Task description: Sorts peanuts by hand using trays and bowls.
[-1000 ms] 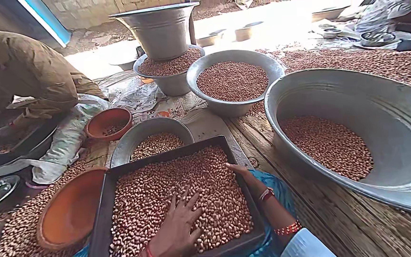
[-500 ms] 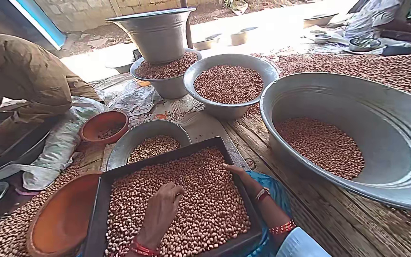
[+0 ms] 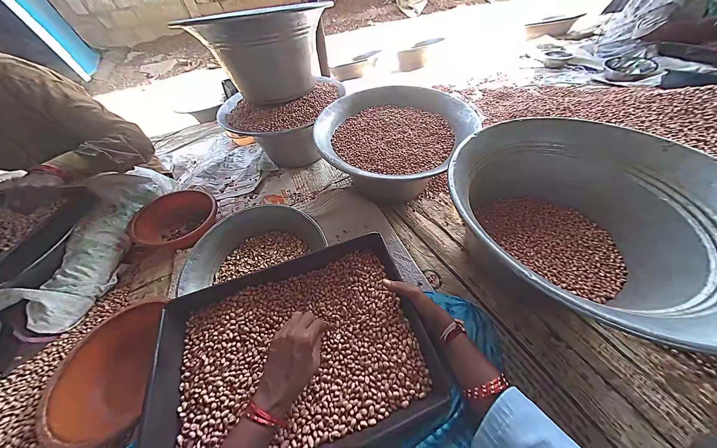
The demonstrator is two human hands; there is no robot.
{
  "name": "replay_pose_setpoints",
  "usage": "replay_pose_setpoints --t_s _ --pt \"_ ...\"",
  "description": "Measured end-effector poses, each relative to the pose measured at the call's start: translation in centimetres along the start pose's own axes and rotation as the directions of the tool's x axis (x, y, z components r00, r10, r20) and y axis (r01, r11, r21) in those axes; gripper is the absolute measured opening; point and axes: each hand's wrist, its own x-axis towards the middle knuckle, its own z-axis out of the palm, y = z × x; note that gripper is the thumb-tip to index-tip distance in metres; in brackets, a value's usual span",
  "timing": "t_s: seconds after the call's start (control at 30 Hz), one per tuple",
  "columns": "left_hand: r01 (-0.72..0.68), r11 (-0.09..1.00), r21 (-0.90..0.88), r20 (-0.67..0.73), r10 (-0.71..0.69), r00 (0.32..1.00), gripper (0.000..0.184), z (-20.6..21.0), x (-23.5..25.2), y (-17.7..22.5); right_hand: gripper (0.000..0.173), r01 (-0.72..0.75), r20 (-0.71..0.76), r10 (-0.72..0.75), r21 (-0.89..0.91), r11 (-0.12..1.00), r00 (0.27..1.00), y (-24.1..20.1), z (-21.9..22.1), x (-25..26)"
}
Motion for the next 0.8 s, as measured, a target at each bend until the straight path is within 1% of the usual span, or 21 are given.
replay_pose_setpoints --t_s 0.03,0.07,0.1,0.13,0.17,0.2,0.23,0.3,0.33,0.37,0.47,0.53,0.57,0.6,0.63,0.67,0.7,0.73,0.77,0.8 --pt "0.129 0.979 -0.160 0.060 -0.121 0.991 0.016 -0.8 0.3 -0.1 0.023 0.001 -0.006 -0.001 0.004 1.000 1.000 -0.1 0.0 0.0" --pt "0.269 0.913 -0.305 0.129 -0.241 0.962 0.020 -1.5 0.7 -0.4 0.023 0.000 -0.013 0.000 0.003 1.000 1.000 -0.1 0.0 -0.1" --pt "0.383 0.828 -0.410 0.210 -0.324 0.923 0.025 -2.1 1.0 -0.7 0.022 -0.002 -0.013 0.002 -0.003 1.000 1.000 -0.1 -0.1 -0.2" --pt "0.453 0.763 -0.461 0.288 -0.355 0.890 0.029 -2.5 1.3 -0.9 0.022 -0.007 -0.014 0.007 -0.007 1.000 1.000 0.0 -0.1 -0.2" --pt "0.489 0.734 -0.472 0.352 -0.352 0.867 0.029 -2.9 1.5 -0.6 0.023 -0.011 -0.013 0.010 -0.011 1.000 1.000 0.0 -0.1 -0.1" --pt "0.483 0.759 -0.437 0.373 -0.336 0.865 0.025 -3.1 1.5 0.1 0.023 -0.015 -0.011 0.014 -0.014 1.000 1.000 0.0 0.0 -0.1" --pt "0.435 0.816 -0.380 0.355 -0.306 0.883 0.020 -2.9 1.4 0.9 0.022 -0.012 -0.013 0.012 -0.018 1.000 1.000 -0.1 0.0 0.0" --pt "0.260 0.933 -0.247 0.277 -0.190 0.942 0.017 -2.0 0.8 2.3 0.023 -0.009 -0.016 0.009 -0.015 1.000 1.000 -0.1 0.0 0.1" --pt "0.212 0.956 -0.205 0.274 -0.152 0.950 0.017 -1.6 0.6 2.8 0.023 -0.010 -0.015 0.010 -0.009 1.000 1.000 -0.1 0.0 0.0" --pt "0.194 0.964 -0.184 0.291 -0.135 0.947 0.018 -1.3 0.4 3.3 0.023 -0.013 -0.019 0.013 -0.005 1.000 1.000 -0.1 0.0 -0.1" --pt "0.215 0.959 -0.184 0.345 -0.141 0.928 0.017 -1.3 0.5 3.6 0.023 -0.013 -0.038 0.012 -0.017 1.000 0.999 -0.3 0.2 -0.3" --pt "0.299 0.919 -0.259 0.406 -0.178 0.896 0.015 -2.0 0.7 2.7 0.023 -0.005 -0.018 0.005 -0.024 1.000 1.000 -0.2 0.1 -0.2" --pt "0.383 0.854 -0.352 0.439 -0.211 0.873 0.014 -2.5 0.8 1.9 0.023 0.003 -0.013 -0.004 -0.027 1.000 1.000 -0.1 0.1 0.0" --pt "0.464 0.748 -0.475 0.444 -0.252 0.860 0.011 -3.0 0.7 0.7 0.023 0.010 -0.007 -0.010 -0.026 1.000 1.000 0.0 0.0 0.1" --pt "0.510 0.604 -0.612 0.424 -0.293 0.857 0.010 -3.7 0.6 -0.6 0.023 0.013 -0.001 -0.013 -0.023 1.000 1.000 0.0 0.0 0.1" --pt "0.504 0.459 -0.731 0.371 -0.353 0.859 0.012 -4.1 0.4 -1.9 0.023 0.014 0.000 -0.014 -0.019 1.000 1.000 0.0 -0.1 0.1" --pt "0.476 0.381 -0.792 0.312 -0.417 0.853 0.018 -4.4 0.2 -3.2 0.023 0.015 0.003 -0.015 -0.015 1.000 1.000 0.1 -0.2 0.1" --pt "0.465 0.391 -0.794 0.261 -0.472 0.842 0.022 -4.8 0.1 -4.3 0.024 0.018 0.008 -0.018 -0.013 1.000 1.000 0.1 -0.2 0.0" --pt "0.482 0.481 -0.732 0.216 -0.507 0.834 0.024 -5.2 0.0 -5.0 0.024 0.020 0.010 -0.020 -0.011 1.000 1.000 0.1 -0.2 0.0" --pt "0.520 0.599 -0.610 0.198 -0.520 0.831 0.022 -5.7 0.0 -5.3 0.024 0.014 0.006 -0.014 -0.015 1.000 1.000 0.0 -0.1 0.1"
